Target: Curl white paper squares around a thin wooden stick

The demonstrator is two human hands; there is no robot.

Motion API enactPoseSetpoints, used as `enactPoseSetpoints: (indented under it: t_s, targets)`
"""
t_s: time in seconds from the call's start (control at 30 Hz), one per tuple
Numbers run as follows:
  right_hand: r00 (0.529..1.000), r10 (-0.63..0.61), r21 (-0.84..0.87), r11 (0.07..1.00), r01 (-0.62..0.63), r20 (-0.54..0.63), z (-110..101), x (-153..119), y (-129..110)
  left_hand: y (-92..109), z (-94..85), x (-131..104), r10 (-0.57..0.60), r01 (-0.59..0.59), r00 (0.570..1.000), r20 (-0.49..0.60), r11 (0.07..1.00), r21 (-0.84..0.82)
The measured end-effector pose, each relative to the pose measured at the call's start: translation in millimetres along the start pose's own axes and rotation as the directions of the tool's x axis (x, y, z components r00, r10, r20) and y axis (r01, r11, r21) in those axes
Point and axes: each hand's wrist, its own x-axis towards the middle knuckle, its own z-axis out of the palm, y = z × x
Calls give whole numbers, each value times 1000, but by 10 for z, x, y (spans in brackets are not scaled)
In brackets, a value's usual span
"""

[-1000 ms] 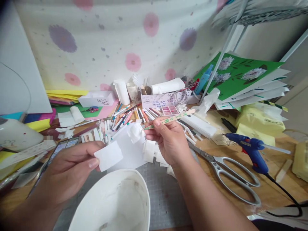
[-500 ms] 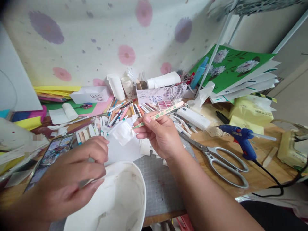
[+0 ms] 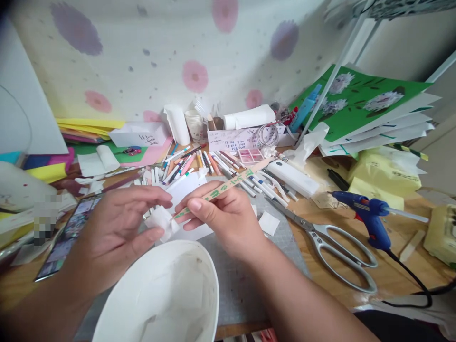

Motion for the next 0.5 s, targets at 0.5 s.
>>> enactPoseSetpoints:
  t_s: [0.5]
  targets:
    - [999, 34, -29, 999, -33, 24, 13, -16, -19, 16, -39, -1, 11, -13, 1000, 17, 995, 95]
